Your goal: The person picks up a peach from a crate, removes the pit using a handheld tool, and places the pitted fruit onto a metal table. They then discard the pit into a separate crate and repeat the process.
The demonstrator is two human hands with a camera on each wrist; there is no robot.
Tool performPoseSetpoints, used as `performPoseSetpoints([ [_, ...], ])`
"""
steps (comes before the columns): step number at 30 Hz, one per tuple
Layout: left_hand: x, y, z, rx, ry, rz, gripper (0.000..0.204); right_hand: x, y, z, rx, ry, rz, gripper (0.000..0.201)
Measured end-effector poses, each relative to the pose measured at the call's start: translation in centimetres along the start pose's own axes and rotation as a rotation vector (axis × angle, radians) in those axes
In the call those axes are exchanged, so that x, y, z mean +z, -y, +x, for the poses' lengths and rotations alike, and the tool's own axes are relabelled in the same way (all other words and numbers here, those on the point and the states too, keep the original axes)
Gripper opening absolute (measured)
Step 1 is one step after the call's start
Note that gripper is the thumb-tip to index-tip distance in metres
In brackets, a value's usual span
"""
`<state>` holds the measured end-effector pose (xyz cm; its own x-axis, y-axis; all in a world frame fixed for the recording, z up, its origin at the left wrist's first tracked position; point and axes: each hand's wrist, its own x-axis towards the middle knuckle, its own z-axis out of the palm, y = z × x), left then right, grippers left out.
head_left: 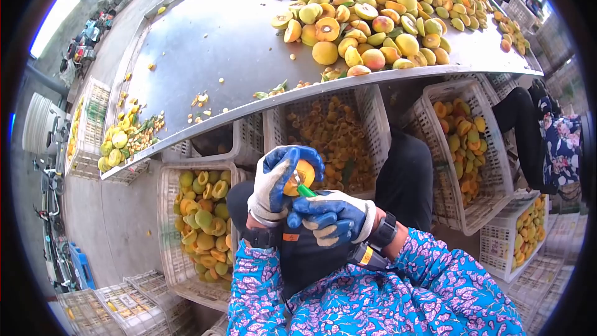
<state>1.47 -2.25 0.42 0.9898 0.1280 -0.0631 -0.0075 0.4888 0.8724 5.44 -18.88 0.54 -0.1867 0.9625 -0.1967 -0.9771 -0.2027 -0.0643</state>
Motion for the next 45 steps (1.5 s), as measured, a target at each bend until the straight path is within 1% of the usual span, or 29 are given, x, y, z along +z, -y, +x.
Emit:
performPoseSetpoints([
  [1, -0.6, 0.4, 0.0, 0.004, 0.028, 0.020, 0.036, 0.2, -0.3, 0.1, -0.010, -0.047, -0.055, 0.032],
  [4, -0.9, -0.4, -0.2, -0.144, 0.126, -0.025, 0.033, 0.3, 0.0, -0.2, 0.069, -0.178, -0.271, 0.033],
  [5, -0.7, -0.2, 0.0, -0.134, 0.090, 0.008, 0.034, 0.1, 0.4, -0.5, 0.042, -0.174, -0.357, 0.035],
  [6, -0.6, -0.4, 0.2, -0.145, 0.108, 0.040, 0.036, -0.1, 0.9, -0.6, 0.103, -0.146, -0.313, 0.030],
  [8, -0.3, -0.8, 0.6, -0.161, 0.143, 0.108, 0.038, -1.3, 0.9, -0.3, 0.158, 0.015, -0.077, 0.032],
  [11, 0.2, -1.0, 0.9, -0.192, 0.117, 0.017, 0.042, -1.4, 0.2, 0.1, 0.110, 0.041, 0.069, 0.033],
  [12, 0.2, -1.1, 0.9, -0.208, 0.107, -0.005, 0.042, -1.5, 0.1, 0.2, 0.104, 0.063, 0.045, 0.033],
  [14, 0.1, -1.2, 0.9, -0.221, 0.145, 0.100, 0.042, -1.9, -0.1, 0.3, 0.085, 0.108, 0.001, 0.033],
  [16, -0.3, -0.3, 1.1, -0.233, 0.175, 0.197, 0.043, -1.7, 0.1, -0.3, 0.077, -0.065, -0.186, 0.032],
  [18, -0.2, 0.2, 1.4, -0.299, 0.165, 0.138, 0.039, -0.5, 0.6, -1.2, 0.041, -0.297, -0.407, 0.032],
  [19, 0.0, 0.3, 1.6, -0.308, 0.160, 0.098, 0.038, -0.5, 1.0, -1.3, 0.060, -0.303, -0.400, 0.030],
  [21, 0.4, 0.1, 1.6, -0.312, 0.137, 0.005, 0.034, -1.4, 1.2, -1.3, 0.078, -0.153, -0.264, 0.030],
  [22, 0.6, -0.1, 1.5, -0.305, 0.124, 0.053, 0.035, -1.9, 1.2, -1.3, 0.089, -0.076, -0.192, 0.030],
  [23, 0.6, -0.2, 1.4, -0.302, 0.111, 0.099, 0.036, -2.0, 1.2, -1.2, 0.110, -0.083, -0.194, 0.027],
  [24, 0.7, -0.1, 1.3, -0.302, 0.102, 0.143, 0.036, -2.0, 1.2, -1.2, 0.063, -0.203, -0.407, 0.026],
  [26, -0.6, 1.3, 1.7, -0.365, 0.012, 0.027, 0.033, -1.5, 1.8, -1.5, -0.037, -0.456, -0.829, 0.024],
  [27, -0.6, 1.4, 1.8, -0.397, -0.042, -0.009, 0.033, -1.2, 2.5, -1.7, -0.006, -0.483, -0.984, 0.021],
  [28, -0.5, 1.3, 2.1, -0.420, -0.096, -0.041, 0.033, -0.8, 2.9, -1.9, -0.004, -0.502, -0.982, 0.021],
  [30, 0.0, 0.9, 2.1, -0.387, -0.157, -0.075, 0.034, 0.1, 3.3, -1.9, 0.007, -0.532, -0.974, 0.022],
  [31, 0.2, 0.8, 2.1, -0.374, -0.179, -0.091, 0.035, 0.1, 3.2, -1.9, -0.025, -0.461, -0.911, 0.025],
  [35, -0.9, 1.8, 2.6, -0.322, -0.176, -0.074, 0.038, -2.5, 2.3, -1.1, 0.093, -0.021, -0.149, 0.030],
  [36, -0.9, 1.7, 2.9, -0.297, -0.178, -0.108, 0.037, -2.5, 1.6, -0.6, 0.072, 0.004, -0.034, 0.032],
  [38, -1.0, 1.7, 3.3, -0.252, -0.186, -0.173, 0.037, -2.4, 0.5, 0.1, 0.036, 0.037, 0.036, 0.034],
  [39, -1.3, 1.9, 3.3, -0.226, -0.191, -0.177, 0.038, -0.9, 0.0, 0.4, 0.031, 0.128, 0.047, 0.035],
  [40, -1.6, 2.2, 3.3, -0.201, -0.198, -0.182, 0.040, 0.8, -0.2, 0.8, -0.045, 0.182, 0.086, 0.034],
  [42, -2.2, 2.7, 3.7, -0.152, -0.193, -0.183, 0.043, 2.2, 1.3, 0.6, -0.143, 0.120, 0.151, 0.033],
  [43, -3.0, 2.6, 3.6, -0.202, -0.189, -0.449, 0.045, 0.4, 2.0, 0.7, -0.217, 0.069, 0.064, 0.034],
  [44, -2.5, 2.1, 3.3, -0.115, -0.264, -0.393, 0.047, 1.0, 2.8, -0.3, -0.298, -0.078, -0.014, 0.031],
  [45, -2.0, 1.7, 3.1, -0.032, -0.342, -0.330, 0.049, 0.3, 3.6, -1.2, -0.344, -0.146, -0.183, 0.030],
])
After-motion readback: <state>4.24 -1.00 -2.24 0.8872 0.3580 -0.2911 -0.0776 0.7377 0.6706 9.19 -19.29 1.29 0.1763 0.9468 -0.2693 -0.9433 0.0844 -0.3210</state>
